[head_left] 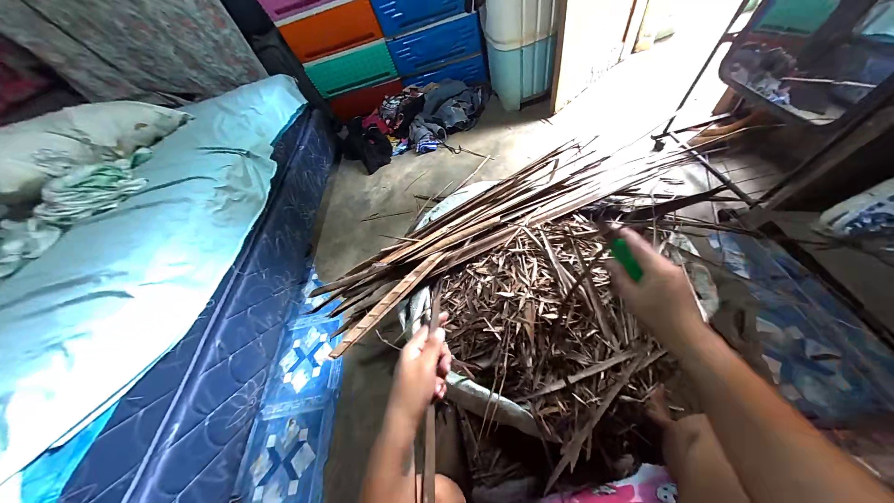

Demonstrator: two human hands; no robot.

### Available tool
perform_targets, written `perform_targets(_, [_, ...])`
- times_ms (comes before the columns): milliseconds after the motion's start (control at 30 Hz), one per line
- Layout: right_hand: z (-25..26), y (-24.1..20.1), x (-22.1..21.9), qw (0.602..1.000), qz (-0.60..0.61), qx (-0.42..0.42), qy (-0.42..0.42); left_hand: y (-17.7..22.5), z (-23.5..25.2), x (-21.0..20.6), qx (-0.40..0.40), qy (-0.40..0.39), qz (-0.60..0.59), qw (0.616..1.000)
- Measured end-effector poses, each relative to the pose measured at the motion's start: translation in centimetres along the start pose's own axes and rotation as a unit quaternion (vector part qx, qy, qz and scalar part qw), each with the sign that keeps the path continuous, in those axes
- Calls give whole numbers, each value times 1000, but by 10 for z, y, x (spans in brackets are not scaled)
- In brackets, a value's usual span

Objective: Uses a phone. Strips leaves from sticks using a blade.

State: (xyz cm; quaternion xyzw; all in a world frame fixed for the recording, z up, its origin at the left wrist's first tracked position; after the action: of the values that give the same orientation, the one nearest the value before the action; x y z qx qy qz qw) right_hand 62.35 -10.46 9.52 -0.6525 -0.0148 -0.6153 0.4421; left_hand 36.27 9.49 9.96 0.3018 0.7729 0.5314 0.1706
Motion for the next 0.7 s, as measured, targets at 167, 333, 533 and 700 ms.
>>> perform_targets(167, [-32,-44,-37,945,186,83,-256,-3,-13,-37,-2,-71,-17,997])
perform_targets(333, [-43,-61,-46,827,389,19,-405,-9,-28,-60,-20,-86,70,994])
perform_targets(533, [-43,-55,-39,749,467,-47,-467,-19,-35,-70,-139,-38,218,965])
perform_targets(700, [-43,-53,-38,699,515,-84,-488,-26,-32,-71,-191,-10,242,951])
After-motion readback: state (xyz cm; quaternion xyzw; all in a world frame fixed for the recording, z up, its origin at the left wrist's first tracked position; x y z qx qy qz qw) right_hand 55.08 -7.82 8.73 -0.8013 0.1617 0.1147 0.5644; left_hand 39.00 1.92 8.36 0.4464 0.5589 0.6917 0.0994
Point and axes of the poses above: each hand's wrist, its own z-axis towards the middle knuckle, its own x-axis out of the back of the hand, y = z × x, the point moved 1 cm from there along z, towards the middle knuckle, and after that the axes turned 7 degrees about -z, right-handed, at the moved point
